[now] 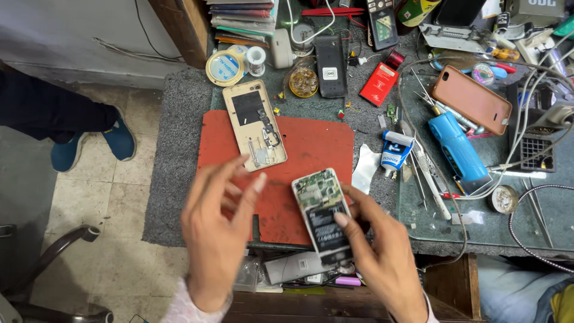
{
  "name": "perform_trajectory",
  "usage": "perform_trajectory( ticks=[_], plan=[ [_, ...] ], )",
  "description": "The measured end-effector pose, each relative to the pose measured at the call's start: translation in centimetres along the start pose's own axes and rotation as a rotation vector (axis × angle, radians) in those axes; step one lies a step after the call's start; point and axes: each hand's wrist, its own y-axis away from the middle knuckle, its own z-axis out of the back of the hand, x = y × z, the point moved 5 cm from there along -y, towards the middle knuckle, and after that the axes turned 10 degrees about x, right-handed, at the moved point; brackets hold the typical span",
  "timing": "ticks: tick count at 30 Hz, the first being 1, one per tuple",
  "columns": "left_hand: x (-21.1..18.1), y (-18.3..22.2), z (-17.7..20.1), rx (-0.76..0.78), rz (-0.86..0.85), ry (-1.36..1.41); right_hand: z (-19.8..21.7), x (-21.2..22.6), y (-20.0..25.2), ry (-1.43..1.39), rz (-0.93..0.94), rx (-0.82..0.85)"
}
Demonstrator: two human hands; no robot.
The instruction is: The person assembles internal components of a mobile phone, applies adhesive from a tube to the chassis edge, secures the screen with a rubber band, and tests the device functions.
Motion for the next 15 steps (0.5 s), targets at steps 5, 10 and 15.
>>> perform_trajectory(
  ticks=[5, 10, 15],
  plan=[
    [-1.4, -3.0, 1.1, 0.001, -0.293, -0.482, -0.3, 0.7, -1.5, -0.032, 0.012, 0.006],
    [-1.1, -4.3, 0.4, 0.064, -0.29, -0.533, -0.2, 1.8, -1.1, 0.111, 0.085, -0.138],
    [-1.4, -4.5, 0.2, 0.084, -0.311, -0.561, 0.1, 2.8, -0.7, 0.278, 0.17, -0.184]
  ],
)
